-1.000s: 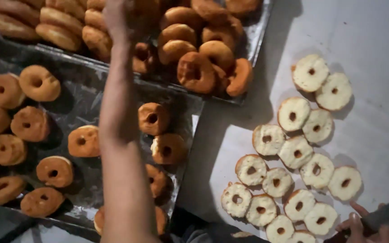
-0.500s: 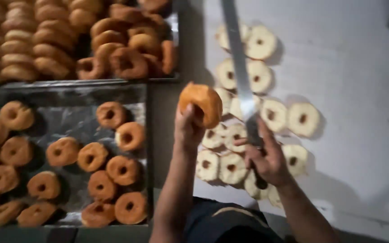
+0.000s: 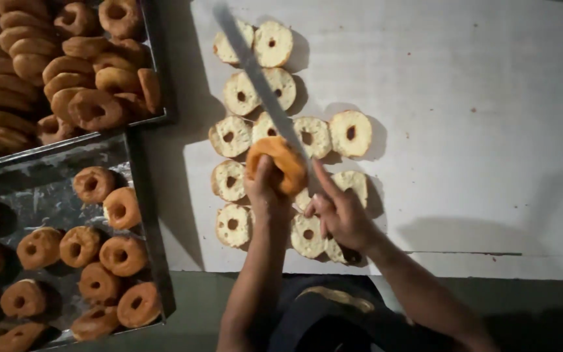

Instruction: The person takes fried donuts one at a time from metal trays and slices each donut horizontally in half using a long knife, laying the cut halves in rows on the white worktable while reaching for the next whole donut.

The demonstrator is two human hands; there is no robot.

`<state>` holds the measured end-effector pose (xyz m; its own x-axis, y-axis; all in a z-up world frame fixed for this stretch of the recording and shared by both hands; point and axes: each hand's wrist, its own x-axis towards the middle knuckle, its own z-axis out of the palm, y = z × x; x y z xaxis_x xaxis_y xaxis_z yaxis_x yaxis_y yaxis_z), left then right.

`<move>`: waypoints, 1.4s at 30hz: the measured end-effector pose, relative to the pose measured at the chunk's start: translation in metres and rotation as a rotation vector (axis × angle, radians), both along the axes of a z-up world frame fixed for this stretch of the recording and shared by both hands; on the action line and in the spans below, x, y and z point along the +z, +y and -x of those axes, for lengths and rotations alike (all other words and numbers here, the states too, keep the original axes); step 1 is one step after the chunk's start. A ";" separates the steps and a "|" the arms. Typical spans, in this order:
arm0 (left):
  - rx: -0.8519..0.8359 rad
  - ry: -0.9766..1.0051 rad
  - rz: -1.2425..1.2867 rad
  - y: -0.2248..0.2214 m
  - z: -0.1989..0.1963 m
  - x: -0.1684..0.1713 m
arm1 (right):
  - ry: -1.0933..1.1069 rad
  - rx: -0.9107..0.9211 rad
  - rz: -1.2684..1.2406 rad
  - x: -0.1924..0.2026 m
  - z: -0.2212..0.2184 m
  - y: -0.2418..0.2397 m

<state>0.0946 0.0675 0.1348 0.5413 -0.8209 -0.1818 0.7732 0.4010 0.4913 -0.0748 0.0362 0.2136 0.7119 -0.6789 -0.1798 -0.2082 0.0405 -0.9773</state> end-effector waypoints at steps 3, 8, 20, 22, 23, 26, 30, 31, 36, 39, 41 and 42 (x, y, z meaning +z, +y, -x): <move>0.146 0.039 0.058 -0.011 -0.019 -0.013 | 0.136 0.130 -0.090 -0.017 0.036 0.026; 0.239 -0.105 0.051 -0.017 -0.018 -0.017 | 0.175 0.135 -0.178 -0.027 0.067 0.039; 0.113 -0.109 -0.027 -0.029 -0.037 -0.008 | 0.114 0.165 0.134 -0.040 0.013 0.008; 0.113 -0.061 0.002 -0.031 -0.044 -0.015 | 0.020 0.211 0.237 -0.050 0.033 0.014; 0.095 -0.034 -0.029 -0.033 -0.047 -0.026 | 0.162 0.215 0.081 -0.052 0.042 0.016; 0.055 -0.058 -0.176 -0.050 -0.030 -0.072 | 0.306 0.182 -0.135 -0.062 0.059 0.015; -0.207 -0.193 -0.349 -0.097 0.012 -0.073 | 0.170 0.003 -0.216 -0.075 0.055 -0.014; -0.219 -0.197 -0.343 -0.120 0.013 -0.072 | 0.167 -0.009 -0.213 -0.083 0.060 -0.019; -0.228 -0.501 -0.247 -0.241 -0.002 -0.092 | -0.012 -0.121 -0.169 -0.128 0.121 -0.022; -0.275 -1.053 -0.435 -0.291 -0.016 -0.104 | 0.403 -0.208 -0.383 -0.105 0.166 -0.019; -0.140 -1.396 -0.530 -0.294 -0.016 -0.108 | 0.356 -0.245 -0.444 -0.092 0.184 -0.016; 0.019 -1.730 -0.607 -0.296 -0.011 -0.112 | 0.312 -0.281 -0.493 -0.085 0.195 -0.014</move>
<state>0.1061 -0.2284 0.0230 0.4302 -0.8547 0.2904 -0.7014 -0.1140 0.7036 -0.2700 0.0224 0.1290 0.3825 -0.6167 -0.6881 -0.3956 0.5637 -0.7251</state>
